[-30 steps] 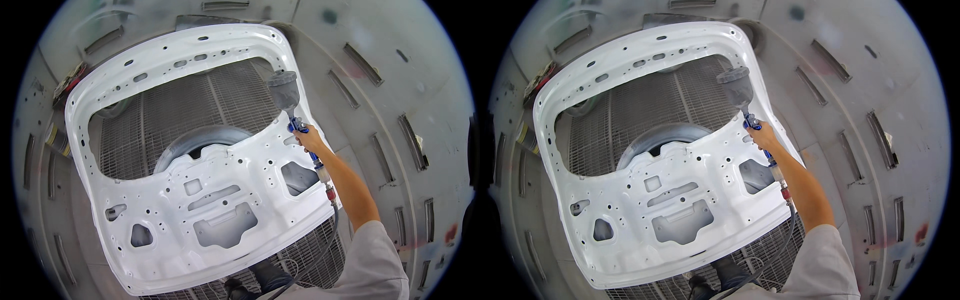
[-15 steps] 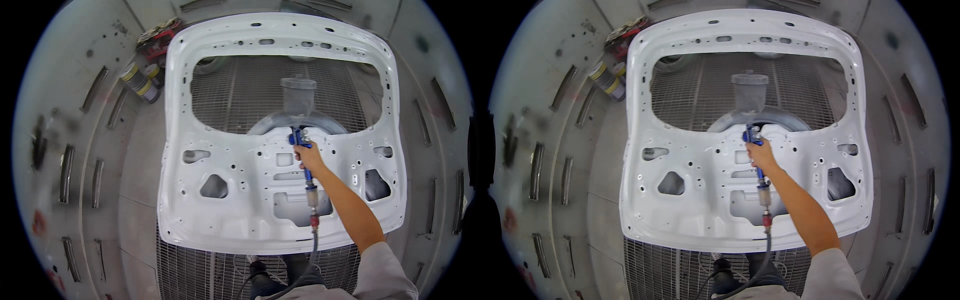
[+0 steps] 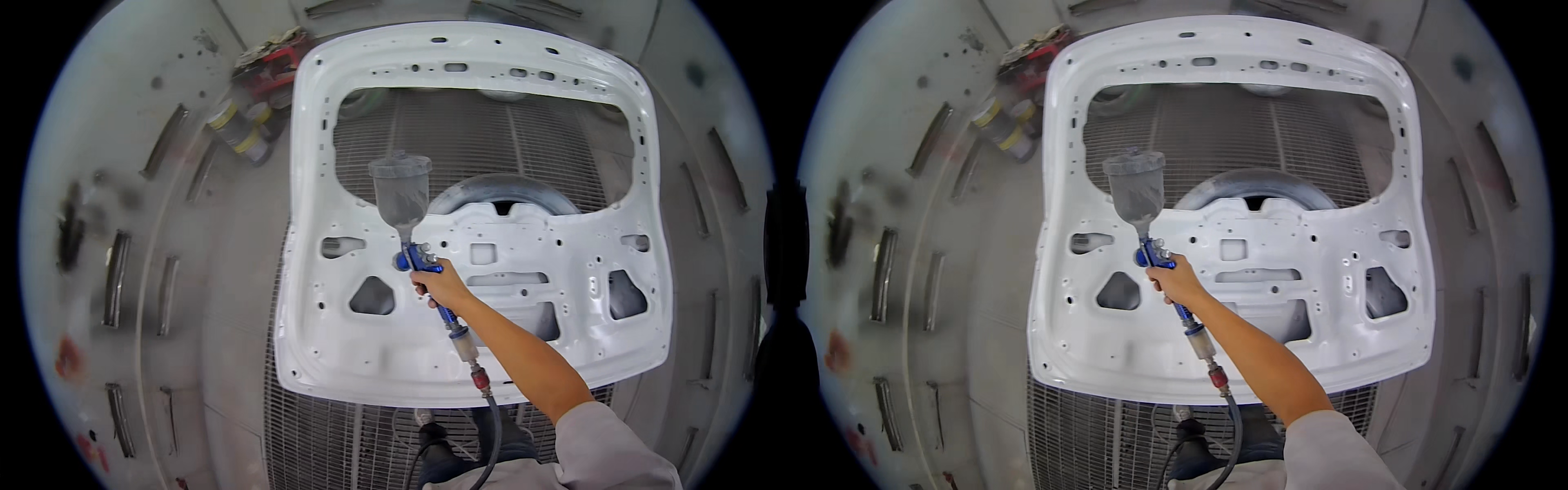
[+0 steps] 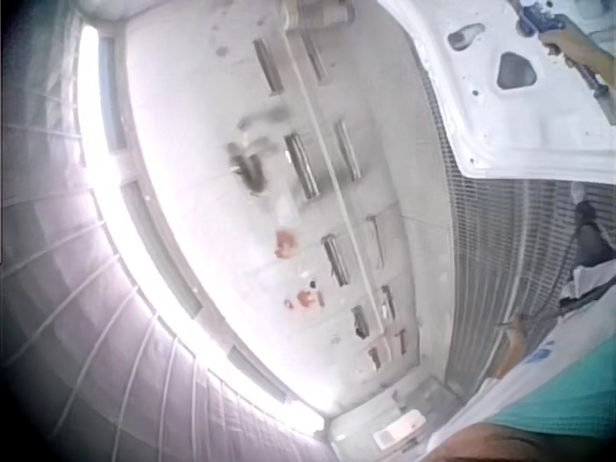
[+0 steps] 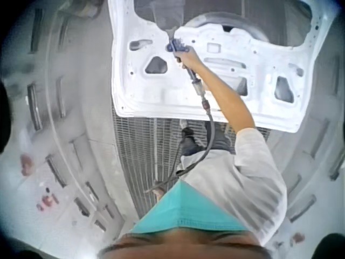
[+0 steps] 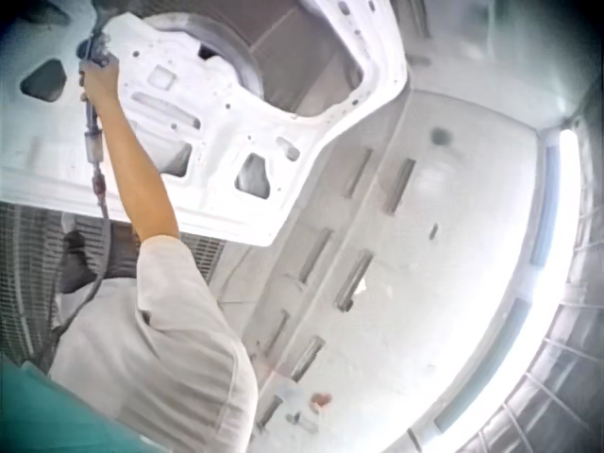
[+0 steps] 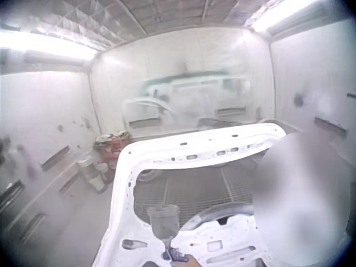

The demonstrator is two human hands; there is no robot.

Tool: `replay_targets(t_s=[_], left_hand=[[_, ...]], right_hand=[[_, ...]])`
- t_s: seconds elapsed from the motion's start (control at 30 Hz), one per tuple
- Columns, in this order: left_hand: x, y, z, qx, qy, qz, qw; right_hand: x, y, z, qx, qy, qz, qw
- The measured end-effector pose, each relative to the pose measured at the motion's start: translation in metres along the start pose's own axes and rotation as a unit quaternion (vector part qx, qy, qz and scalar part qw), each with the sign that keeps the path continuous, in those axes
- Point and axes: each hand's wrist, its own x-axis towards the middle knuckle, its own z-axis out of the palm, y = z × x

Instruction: The person wipes a white car hood with a cloth, then uses a spray gun to apply white paint across the surface. The person moves around the part to cover different areas with multiple passes.

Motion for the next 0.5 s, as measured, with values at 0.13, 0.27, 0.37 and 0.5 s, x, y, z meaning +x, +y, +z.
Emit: replay_targets(t_s=[0.13,0.27,0.37,0.5], left_hand=[[0.002,0.027,0.038,0.041,-0.074,0.015,0.996],[0.008,0.057,0.069,0.077,-0.15,0.033,0.985],[0.006,0.068,0.074,0.097,-0.168,0.048,0.98],[0.006,0.08,0.075,0.121,-0.187,0.059,0.973]], right_hand=[[-0.036,0.016,-0.101,-0.076,0.126,0.02,0.989],[-0.074,0.025,-0.217,-0.147,0.263,0.023,0.953],[-0.111,0.017,-0.292,-0.199,0.347,0.029,0.916],[-0.165,0.018,-0.39,-0.261,0.459,0.03,0.849]])
